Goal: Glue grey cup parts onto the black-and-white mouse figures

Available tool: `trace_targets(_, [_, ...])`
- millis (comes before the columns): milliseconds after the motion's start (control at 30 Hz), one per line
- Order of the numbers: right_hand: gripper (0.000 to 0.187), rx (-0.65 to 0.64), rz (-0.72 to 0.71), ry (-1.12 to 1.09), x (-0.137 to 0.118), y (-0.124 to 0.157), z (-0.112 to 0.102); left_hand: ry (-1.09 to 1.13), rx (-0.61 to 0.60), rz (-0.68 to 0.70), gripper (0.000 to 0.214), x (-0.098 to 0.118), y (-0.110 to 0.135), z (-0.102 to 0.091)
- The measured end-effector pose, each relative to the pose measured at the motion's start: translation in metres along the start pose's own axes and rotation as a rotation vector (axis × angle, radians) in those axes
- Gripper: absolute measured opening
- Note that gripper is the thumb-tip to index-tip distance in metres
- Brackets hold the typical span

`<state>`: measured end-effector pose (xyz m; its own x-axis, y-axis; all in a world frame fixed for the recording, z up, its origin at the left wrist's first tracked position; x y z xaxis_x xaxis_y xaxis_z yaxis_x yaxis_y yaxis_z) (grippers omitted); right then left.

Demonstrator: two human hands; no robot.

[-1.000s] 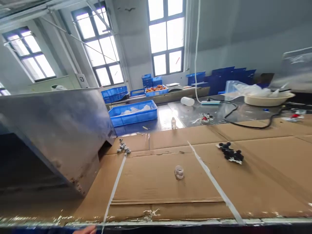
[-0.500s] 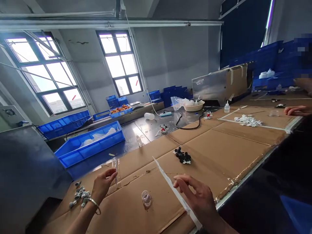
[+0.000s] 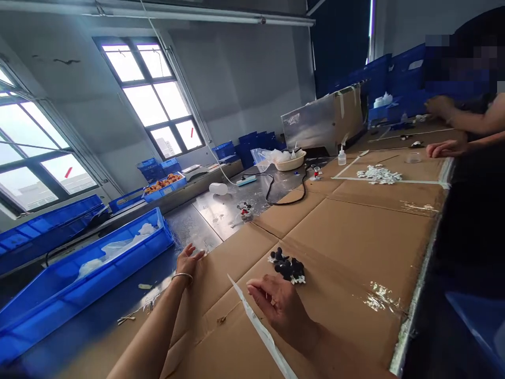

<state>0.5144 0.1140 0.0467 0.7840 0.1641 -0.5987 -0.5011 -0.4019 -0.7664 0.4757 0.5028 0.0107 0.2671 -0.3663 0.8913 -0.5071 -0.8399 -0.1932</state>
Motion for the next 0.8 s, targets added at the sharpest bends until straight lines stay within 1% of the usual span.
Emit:
trace_targets(100, [0.033,-0.016,-0.012,0.054,0.001,-0.001,0.002,0.078,-0.015,-0.002,0.031,0.0,-0.013,0.015])
trace_targets(200, [0.037,-0.037,-0.014,0.1,0.003,-0.002,0.005,0.138,-0.025,0.009,0.023,0.005,-0.017,0.019])
trace_targets(267, [0.037,-0.054,-0.019,0.112,0.003,-0.001,0.006,0.153,-0.007,0.031,0.02,0.012,-0.014,0.011])
trace_targets(300, [0.037,-0.062,-0.021,0.111,0.003,-0.001,0.006,0.15,0.009,0.047,0.019,0.016,-0.01,0.004])
trace_targets(367, [0.035,-0.076,-0.021,0.103,0.003,0.0,0.006,0.124,0.036,0.096,0.018,0.027,0.004,-0.018])
trace_targets(433, [0.032,-0.092,-0.017,0.087,0.003,0.001,0.006,0.077,0.038,0.161,0.021,0.038,0.03,-0.046])
trace_targets(467, [0.031,-0.104,-0.013,0.079,0.004,0.001,0.006,0.046,0.025,0.199,0.024,0.044,0.047,-0.061])
trace_targets(567, [0.03,-0.134,0.001,0.059,0.006,0.001,0.007,-0.095,-0.038,0.311,0.036,0.059,0.114,-0.103])
trace_targets(633, [0.03,-0.145,0.01,0.053,0.008,0.001,0.008,-0.235,-0.056,0.393,0.039,0.068,0.164,-0.127])
trace_targets(700, [0.029,-0.151,0.022,0.05,0.009,0.001,0.009,-0.384,-0.076,0.498,0.037,0.076,0.209,-0.141])
trace_targets(733, [0.028,-0.154,0.029,0.049,0.009,0.001,0.01,-0.449,-0.099,0.561,0.034,0.08,0.229,-0.144])
trace_targets(800, [0.027,-0.158,0.043,0.052,0.009,0.002,0.011,-0.553,-0.167,0.698,0.029,0.086,0.261,-0.143])
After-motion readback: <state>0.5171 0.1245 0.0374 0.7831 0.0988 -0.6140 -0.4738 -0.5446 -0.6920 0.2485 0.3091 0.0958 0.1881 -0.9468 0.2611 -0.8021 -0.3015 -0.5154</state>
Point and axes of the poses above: each hand's wrist, its own y-axis away from the middle knuckle, its own z-axis out of the palm, x = y × z, the point moved 6 cm from there along -y, towards the middle knuckle, and after that the axes turned 2 degrees about y, right-handed, at the moved point
